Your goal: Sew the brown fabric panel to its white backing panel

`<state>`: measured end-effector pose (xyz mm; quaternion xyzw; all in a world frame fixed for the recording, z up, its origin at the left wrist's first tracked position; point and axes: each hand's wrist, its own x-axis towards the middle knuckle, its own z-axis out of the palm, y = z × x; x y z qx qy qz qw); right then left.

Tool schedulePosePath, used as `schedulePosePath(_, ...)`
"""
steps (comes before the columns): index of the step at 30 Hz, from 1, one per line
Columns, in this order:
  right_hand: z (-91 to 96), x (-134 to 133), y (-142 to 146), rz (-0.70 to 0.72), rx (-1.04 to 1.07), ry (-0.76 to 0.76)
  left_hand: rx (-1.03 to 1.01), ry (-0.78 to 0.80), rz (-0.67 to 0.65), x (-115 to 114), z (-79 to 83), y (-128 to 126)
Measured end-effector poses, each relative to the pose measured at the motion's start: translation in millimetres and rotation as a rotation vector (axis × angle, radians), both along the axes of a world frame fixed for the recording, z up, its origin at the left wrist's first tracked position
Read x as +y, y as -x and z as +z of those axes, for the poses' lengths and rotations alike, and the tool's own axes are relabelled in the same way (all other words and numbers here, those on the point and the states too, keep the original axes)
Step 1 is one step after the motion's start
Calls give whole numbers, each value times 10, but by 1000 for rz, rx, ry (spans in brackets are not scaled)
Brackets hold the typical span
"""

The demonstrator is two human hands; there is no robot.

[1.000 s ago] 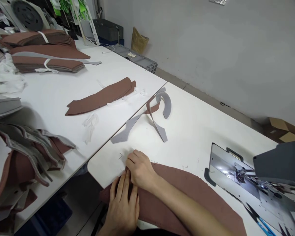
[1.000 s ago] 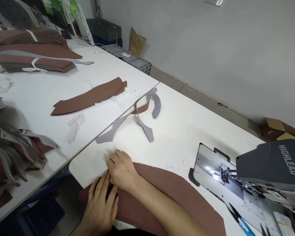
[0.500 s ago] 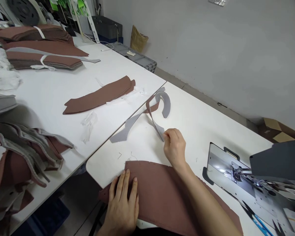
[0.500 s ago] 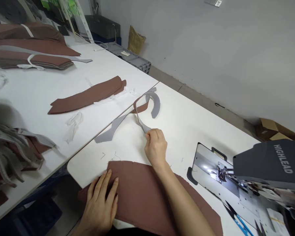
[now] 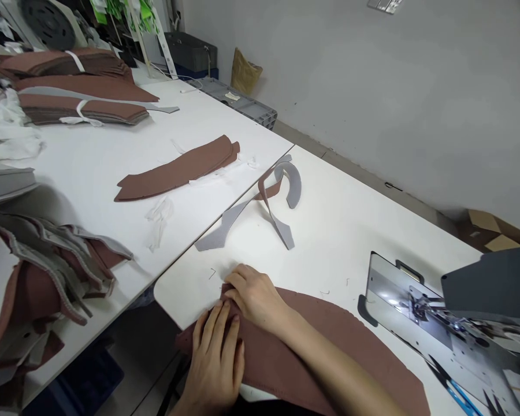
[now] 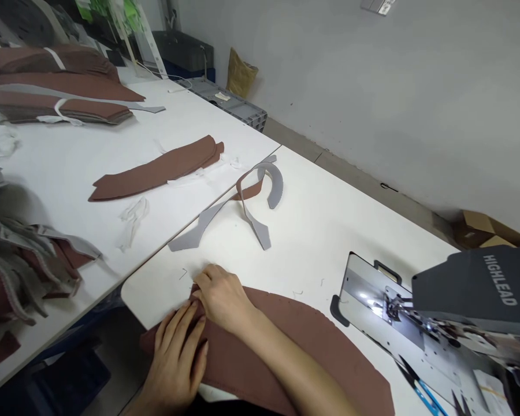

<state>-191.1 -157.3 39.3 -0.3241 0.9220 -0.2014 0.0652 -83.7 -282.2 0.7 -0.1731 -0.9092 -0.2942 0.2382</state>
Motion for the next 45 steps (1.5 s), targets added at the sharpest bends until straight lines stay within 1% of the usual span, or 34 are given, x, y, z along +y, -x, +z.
schedulePosePath(2, -5, 18, 6, -40, 22, -57, -7, 34, 30, -92, 101, 34)
schedulePosePath(4, 7, 61, 17, -47, 20, -129, -34, 152, 119, -195, 162, 91)
schedulePosePath(6, 25, 101, 11, -1, -5, -171, -75, 244, 165, -280, 165, 166)
schedulePosePath(7, 35, 117, -5, 28, 8, -170, -110, 254, 147, -309, 153, 205)
schedulePosePath(9, 65, 146, -72, 67, 118, -101, -203, 181, 73, -337, 137, 279)
schedulePosePath(12, 142, 216, -249, 81, 411, 120, -299, -88, -88, -302, 206, 359)
schedulePosePath(14, 196, 292, -391, 123, 603, 263, -215, -258, -180, -244, 306, 387)
schedulePosePath(15, 214, 336, -460, 146, 674, 312, -120, -284, -202, -209, 357, 395)
schedulePosePath(16, 226, 382, -526, 161, 712, 338, -1, -270, -210, -176, 402, 401)
schedulePosePath(18, 238, 474, -643, 139, 676, 343, 215, -180, -215, -120, 466, 413)
schedulePosePath(20, 260, 564, -751, 58, 542, 332, 319, -95, -258, -88, 501, 427)
schedulePosePath(21, 284, 606, -803, 8, 468, 353, 339, -59, -292, -80, 515, 434)
schedulePosePath(23, 363, 683, -904, -87, 351, 475, 342, 19, -360, -70, 549, 445)
schedulePosePath(25, 467, 743, -990, -145, 295, 590, 367, 72, -396, -55, 595, 443)
schedulePosePath(26, 519, 765, -1022, -161, 289, 612, 383, 85, -413, -41, 620, 436)
schedulePosePath(30, 647, 803, -1057, -219, 286, 553, 430, 86, -449, 47, 703, 391)
schedulePosePath(34, 674, 801, -1035, -323, 172, 633, 449, 120, -435, 118, 741, 353)
schedulePosePath(36, 675, 793, -1043, -341, 134, 666, 451, 129, -436, 135, 749, 345)
schedulePosePath(38, 657, 775, -1063, -355, 127, 653, 449, 127, -444, 148, 748, 344)
schedulePosePath(40, 607, 749, -1086, -359, 183, 609, 453, 124, -453, 163, 736, 347)
schedulePosePath(43, 489, 709, -1104, -332, 380, 520, 448, 113, -485, 190, 712, 356)
schedulePosePath(45, 424, 696, -1097, -324, 480, 514, 441, 112, -496, 202, 701, 359)
